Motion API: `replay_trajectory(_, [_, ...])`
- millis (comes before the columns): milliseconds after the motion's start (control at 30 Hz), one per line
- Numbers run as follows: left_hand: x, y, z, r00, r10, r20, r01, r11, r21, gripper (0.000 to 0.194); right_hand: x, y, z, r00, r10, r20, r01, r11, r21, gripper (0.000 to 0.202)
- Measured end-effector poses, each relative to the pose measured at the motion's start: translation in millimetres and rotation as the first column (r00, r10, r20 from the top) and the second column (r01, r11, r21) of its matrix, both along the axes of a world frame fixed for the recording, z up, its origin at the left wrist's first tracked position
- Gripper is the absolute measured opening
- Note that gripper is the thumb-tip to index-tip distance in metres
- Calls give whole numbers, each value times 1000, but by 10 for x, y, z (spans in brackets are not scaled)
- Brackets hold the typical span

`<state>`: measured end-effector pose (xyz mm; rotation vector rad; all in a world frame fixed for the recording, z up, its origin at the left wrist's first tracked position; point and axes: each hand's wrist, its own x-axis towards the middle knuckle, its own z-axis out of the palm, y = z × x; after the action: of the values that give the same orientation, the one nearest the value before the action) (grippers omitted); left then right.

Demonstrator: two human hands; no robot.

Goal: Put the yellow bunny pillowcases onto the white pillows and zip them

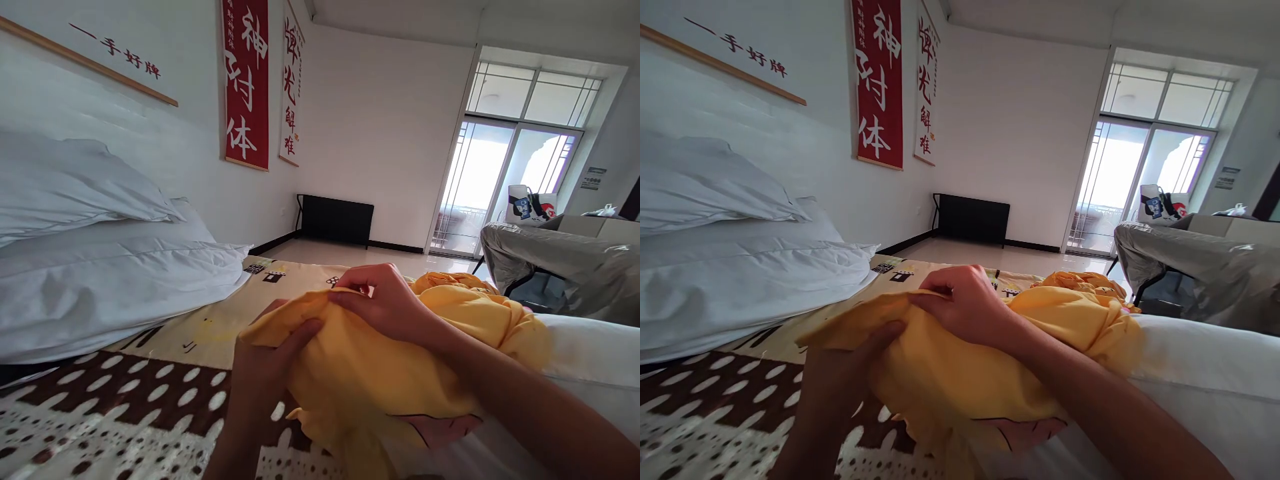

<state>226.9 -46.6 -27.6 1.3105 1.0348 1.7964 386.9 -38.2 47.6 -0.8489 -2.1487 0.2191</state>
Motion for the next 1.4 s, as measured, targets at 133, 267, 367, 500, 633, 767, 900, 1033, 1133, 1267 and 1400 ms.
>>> replay_trajectory(133, [16,17,10,976,-180,123,186,982,-42,32,37,-13,7,999,-7,-32,8,999,37,17])
replay_trajectory(267, [45,67,-44,936,-192,295,229,969,-93,34,96,-27,9,999,-49,-22,51,997,66,15])
replay_trajectory(367, [44,150,-117,915,-209,345,257,961,-99,39,138,-28,4,992,-115,51,106,982,155,17])
replay_trajectory(500, [45,203,-177,922,-151,356,186,980,-66,39,109,-50,-11,983,-145,114,132,984,119,13])
replay_trajectory(633, [55,154,-160,955,-58,290,83,994,-74,39,-25,-86,-46,980,-175,99,172,985,34,25])
replay_trajectory(767, [58,69,-91,968,73,240,-63,997,-47,39,-121,-75,-96,983,-170,66,165,983,84,25])
replay_trajectory(900, [13,0,-47,978,173,118,-181,981,66,29,-136,-42,-111,972,-165,168,121,961,247,26])
replay_trajectory(1033, [-29,-42,-54,991,136,14,-136,972,190,18,-173,-31,-94,957,-137,255,58,954,295,25])
replay_trajectory(1133, [8,-73,-49,995,87,41,-94,972,217,14,-212,-34,-92,959,-131,251,66,966,252,25])
replay_trajectory(1267, [58,-81,-39,990,134,41,-140,972,190,19,-216,-48,-91,982,-94,165,66,983,170,20])
replay_trajectory(1400, [-18,-20,-79,965,263,27,-264,961,83,35,-186,-63,-52,997,-71,27,69,996,54,8])
